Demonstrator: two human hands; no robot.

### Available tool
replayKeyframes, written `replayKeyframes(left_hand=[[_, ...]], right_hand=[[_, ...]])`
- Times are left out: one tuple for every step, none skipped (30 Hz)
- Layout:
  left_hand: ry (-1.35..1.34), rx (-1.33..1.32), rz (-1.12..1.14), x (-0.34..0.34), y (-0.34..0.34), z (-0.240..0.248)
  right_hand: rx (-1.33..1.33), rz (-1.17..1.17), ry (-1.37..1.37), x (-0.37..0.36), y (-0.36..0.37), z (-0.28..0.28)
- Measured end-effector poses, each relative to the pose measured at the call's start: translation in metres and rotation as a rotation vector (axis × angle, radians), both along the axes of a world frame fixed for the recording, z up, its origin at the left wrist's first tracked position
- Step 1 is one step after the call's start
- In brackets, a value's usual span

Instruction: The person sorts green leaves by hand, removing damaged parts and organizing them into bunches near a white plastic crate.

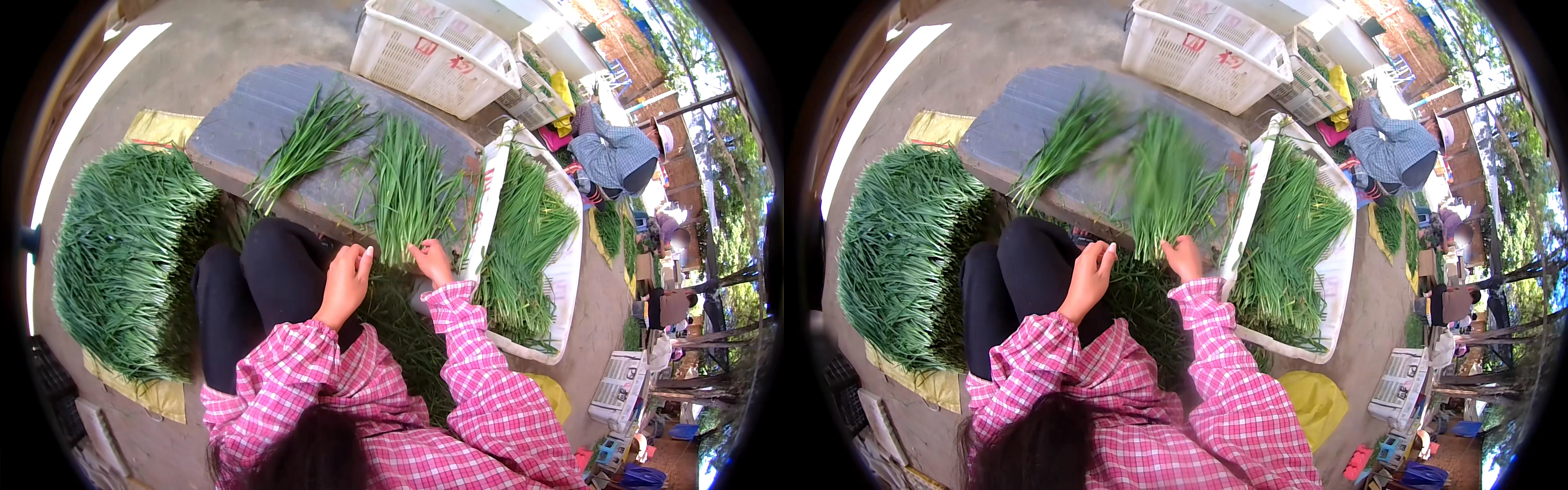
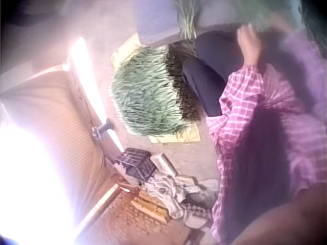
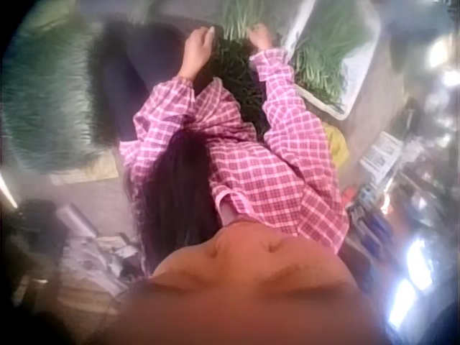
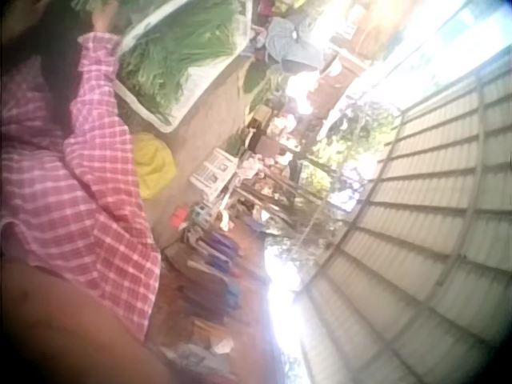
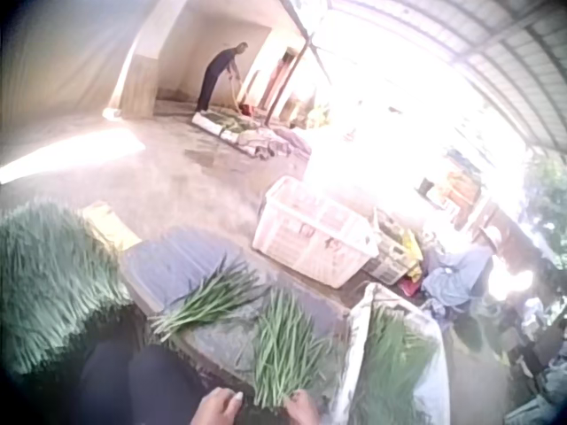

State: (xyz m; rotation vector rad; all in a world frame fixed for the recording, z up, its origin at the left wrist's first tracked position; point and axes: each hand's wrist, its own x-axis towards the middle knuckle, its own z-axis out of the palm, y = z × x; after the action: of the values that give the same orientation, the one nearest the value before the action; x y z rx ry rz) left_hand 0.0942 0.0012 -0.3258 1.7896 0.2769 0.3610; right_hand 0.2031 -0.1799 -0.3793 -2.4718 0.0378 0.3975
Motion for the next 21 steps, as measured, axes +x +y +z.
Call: replayKeyframes(left_hand=[[-0.004,-0.01,-0.001,-0.001,0.001,-0.001],[-0.009,-0.019,-0.007,-0.001,0.002,-0.001],[-0.013,-0.028,-0.012,-0.001,0.002,-0.002],[-0.008,-0.027,-0.013,-0.001,0.001,-0.004],[-0.004,-0.024,-0.011,-0.001,0.001,-0.006],[0.0,-0.022,-0.009,-0.001,0.001,-0.007],[0.007,-0.029,-0.013,-0.001,0.001,-0.008],[0.007,-0.037,-0.021,0.0,0.0,-0.005],[0.003,-0.049,-0.035,0.003,-0.004,-0.003],[0.002,-0.037,-0.048,0.004,-0.008,-0.003],[0.021,-0.011,-0.037,0.0,-0.002,-0.007],[0.033,0.013,-0.03,-0.003,0.003,-0.008],[0.04,0.016,-0.031,-0.004,0.005,-0.007],[0.043,0.014,-0.042,-0.003,0.002,-0.006],[0.047,0.014,-0.052,-0.002,0.0,-0.005],[0.04,-0.004,-0.052,-0.001,-0.001,-0.004],[0.033,-0.021,-0.053,-0.001,-0.003,-0.004],[0.027,-0.038,-0.053,0.0,-0.004,-0.004],[0.031,-0.04,-0.057,0.0,-0.005,-0.004],[0.035,-0.041,-0.06,0.0,-0.005,-0.002],[0.045,-0.039,-0.056,-0.001,-0.002,-0.003]], right_hand=[[-0.064,0.014,-0.011,0.001,0.006,-0.004],[-0.128,0.023,-0.023,0.001,0.009,-0.008],[-0.13,-0.002,-0.069,0.001,0.012,-0.014],[-0.084,-0.058,-0.06,0.001,0.012,-0.018],[-0.035,-0.112,-0.053,0.0,0.017,-0.015],[0.013,-0.166,-0.046,0.0,0.02,-0.014],[-0.001,-0.175,-0.046,0.004,0.019,-0.022],[0.03,-0.193,-0.025,0.011,0.013,-0.034],[0.057,-0.217,-0.009,0.022,-0.001,-0.05],[0.084,-0.237,0.012,0.027,-0.01,-0.059],[0.066,-0.212,-0.038,0.019,0.006,-0.048],[0.117,-0.161,0.099,0.013,0.02,-0.026],[0.162,-0.119,0.228,0.013,0.026,0.002],[0.204,-0.087,0.354,0.015,0.024,0.017],[0.171,-0.145,0.439,0.019,0.022,0.019],[0.207,-0.156,0.437,0.021,0.019,0.023],[0.244,-0.169,0.434,0.023,0.017,0.028],[0.281,-0.18,0.432,0.024,0.016,0.031],[0.324,-0.238,0.386,0.025,0.014,0.026],[0.371,-0.192,0.466,0.028,0.011,0.031],[0.419,-0.141,0.554,0.028,0.015,0.043]])
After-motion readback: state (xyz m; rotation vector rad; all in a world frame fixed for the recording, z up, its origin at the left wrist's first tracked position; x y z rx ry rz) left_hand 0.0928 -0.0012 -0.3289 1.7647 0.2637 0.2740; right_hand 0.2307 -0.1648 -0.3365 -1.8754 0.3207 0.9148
